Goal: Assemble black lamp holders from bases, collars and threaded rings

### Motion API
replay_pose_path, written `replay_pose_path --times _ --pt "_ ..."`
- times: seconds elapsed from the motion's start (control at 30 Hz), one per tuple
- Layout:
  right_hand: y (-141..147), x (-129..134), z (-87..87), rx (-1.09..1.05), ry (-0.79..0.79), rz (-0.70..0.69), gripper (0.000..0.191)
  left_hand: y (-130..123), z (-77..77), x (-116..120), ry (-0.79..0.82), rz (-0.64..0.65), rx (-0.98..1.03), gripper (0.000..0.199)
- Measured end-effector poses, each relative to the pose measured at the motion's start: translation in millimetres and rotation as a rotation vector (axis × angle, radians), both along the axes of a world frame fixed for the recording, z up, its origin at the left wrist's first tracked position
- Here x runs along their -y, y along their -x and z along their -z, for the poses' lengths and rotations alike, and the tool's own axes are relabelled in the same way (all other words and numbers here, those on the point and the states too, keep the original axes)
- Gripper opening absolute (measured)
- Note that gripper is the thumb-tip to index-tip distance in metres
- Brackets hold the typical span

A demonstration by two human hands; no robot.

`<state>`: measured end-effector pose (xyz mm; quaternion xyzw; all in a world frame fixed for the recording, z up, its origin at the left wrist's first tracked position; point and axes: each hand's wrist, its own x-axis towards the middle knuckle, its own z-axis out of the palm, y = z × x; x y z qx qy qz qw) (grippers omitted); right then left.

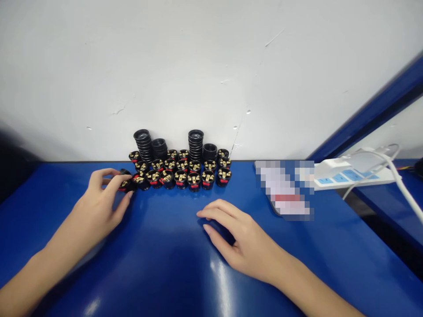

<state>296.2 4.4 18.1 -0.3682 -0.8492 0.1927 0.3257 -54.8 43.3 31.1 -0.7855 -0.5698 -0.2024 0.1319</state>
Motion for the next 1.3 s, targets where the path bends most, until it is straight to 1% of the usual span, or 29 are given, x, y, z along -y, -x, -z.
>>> replay_pose_path --times 0.13,0.27,0.37,0.47,0.57,0.63,0.7,0.73,0.77,0.8,0.83,0.9,0.97,1.0,1.03,1.07,1.13,1.2,1.3 --pt "0.3 -0.8 -1.4 0.016 0.010 0.000 0.029 -5.7 -4.8 1.5 0.034 -0.029 0.016 0.030" --pt "0.5 -1.6 -1.6 0.025 0.012 -0.002 0.028 -5.8 -10.2 1.4 0.046 -0.057 0.029 0.038" --pt "0.2 -1.9 -0.5 0.030 0.014 -0.006 0.028 -0.9 -10.1 -1.5 0.071 -0.055 0.079 0.041" --pt "-0.3 -1.9 0.6 0.034 0.029 -0.005 0.027 2.1 -5.8 -2.9 0.110 -0.035 0.112 0.034" --pt "-0.3 -1.8 0.7 0.026 0.038 -0.009 0.027 -3.3 -1.8 1.5 0.132 0.004 0.183 0.030" --pt "-0.2 -1.6 0.1 0.021 0.039 -0.012 0.026 -10.9 -2.6 6.7 0.166 0.066 0.283 0.037" --pt "-0.2 -1.3 -1.0 0.021 0.042 -0.010 0.026 -17.0 -7.3 10.5 0.206 0.124 0.387 0.045" --pt "-0.3 -1.2 -1.4 0.021 0.045 -0.009 0.026 -17.8 -10.7 10.8 0.211 0.129 0.409 0.045" --pt "-0.4 -1.2 -1.7 0.021 0.047 -0.008 0.026 -16.3 -14.3 9.6 0.191 0.108 0.394 0.040" --pt "-0.5 -1.3 -1.8 0.020 0.048 -0.007 0.026 -12.4 -17.4 6.8 0.140 0.073 0.336 0.035" --pt "-0.7 -1.4 -1.6 0.019 0.047 -0.008 0.026 -6.1 -19.5 2.7 0.077 0.001 0.257 0.032" --pt "-1.0 -1.7 -1.0 0.020 0.046 -0.009 0.026 11.2 -19.5 -7.8 0.017 -0.135 0.045 0.034" --pt "-1.2 -1.9 -0.2 0.026 0.050 -0.008 0.026 29.2 -13.7 -18.1 0.052 -0.290 -0.139 0.041" --pt "-1.3 -1.9 0.0 0.028 0.052 -0.008 0.026 36.4 -9.5 -22.1 0.089 -0.339 -0.189 0.041" --pt "-1.3 -1.8 0.1 0.030 0.054 -0.007 0.026 41.7 -5.1 -25.1 0.142 -0.348 -0.202 0.041" --pt "-1.4 -1.6 0.0 0.031 0.055 -0.007 0.026 45.1 -1.0 -27.3 0.176 -0.348 -0.187 0.041" --pt "-1.4 -1.1 -0.2 0.031 0.056 -0.007 0.026 46.9 5.0 -29.9 0.193 -0.290 -0.125 0.041" --pt "-1.3 -0.7 -0.3 0.029 0.054 -0.008 0.026 44.8 7.3 -31.7 0.152 -0.203 -0.051 0.042" --pt "-1.1 -0.7 -0.1 0.025 0.049 -0.011 0.026 39.8 5.6 -34.2 0.084 -0.099 0.070 0.040"
